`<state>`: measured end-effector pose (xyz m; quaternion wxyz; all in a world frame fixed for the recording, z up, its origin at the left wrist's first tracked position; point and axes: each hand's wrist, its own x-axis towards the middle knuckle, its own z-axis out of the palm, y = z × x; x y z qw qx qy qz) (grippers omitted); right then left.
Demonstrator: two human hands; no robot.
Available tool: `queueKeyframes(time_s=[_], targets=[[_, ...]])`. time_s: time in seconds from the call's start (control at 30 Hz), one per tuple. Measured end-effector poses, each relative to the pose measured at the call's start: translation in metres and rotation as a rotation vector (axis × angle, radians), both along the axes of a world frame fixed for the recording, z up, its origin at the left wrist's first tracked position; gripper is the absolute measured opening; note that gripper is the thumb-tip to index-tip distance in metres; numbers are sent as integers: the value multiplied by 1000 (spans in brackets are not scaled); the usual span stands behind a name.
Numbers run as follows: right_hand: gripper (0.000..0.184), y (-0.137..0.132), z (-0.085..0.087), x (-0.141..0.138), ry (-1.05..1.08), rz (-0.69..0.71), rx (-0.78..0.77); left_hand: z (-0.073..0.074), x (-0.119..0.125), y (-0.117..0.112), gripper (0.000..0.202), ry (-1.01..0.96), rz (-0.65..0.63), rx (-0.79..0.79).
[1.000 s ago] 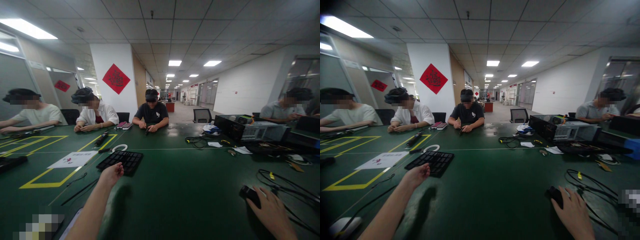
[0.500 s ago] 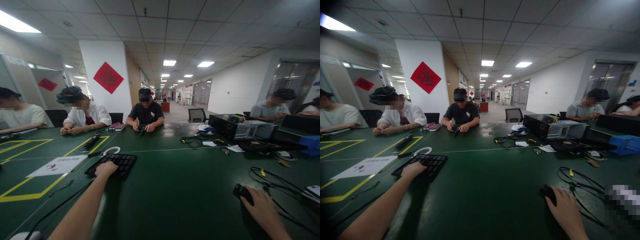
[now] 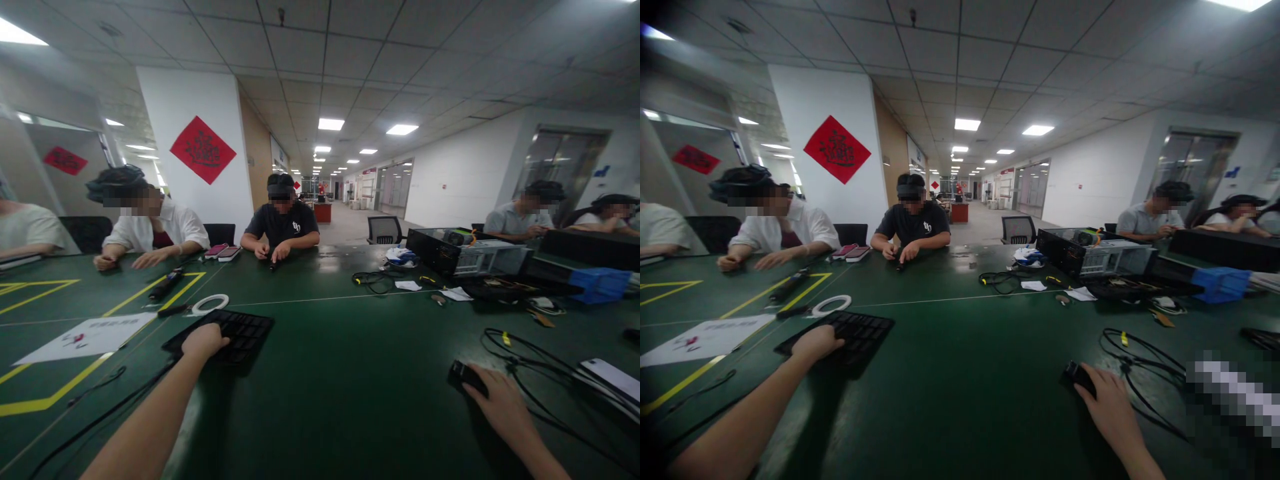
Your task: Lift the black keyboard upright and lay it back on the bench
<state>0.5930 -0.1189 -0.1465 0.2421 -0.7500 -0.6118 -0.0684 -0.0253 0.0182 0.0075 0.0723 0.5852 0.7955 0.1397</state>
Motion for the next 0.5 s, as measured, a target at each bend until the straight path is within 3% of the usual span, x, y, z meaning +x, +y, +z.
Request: queueKeyframes(time_s=[0.1, 0.23, 0.33, 0.37, 0.43, 0.5], targets=[[54, 3, 10, -19, 201, 13, -25, 4, 30, -11, 20, -35, -92, -6], [58, 9, 50, -104, 619, 196, -148, -3, 93, -41, 22, -187, -250, 37], [55, 9, 75, -180, 882, 364, -276, -27, 142, -71, 34, -352, -365, 82], [54, 8, 78, -200, 961, 442, -276, -38, 156, -81, 36, -549, -418, 134], [50, 6, 75, -226, 1079, 614, -230, -59, 176, -100, 38, -817, -499, 184], [44, 4, 65, -235, 1129, 727, -186, -74, 185, -114, 38, -950, -575, 189]])
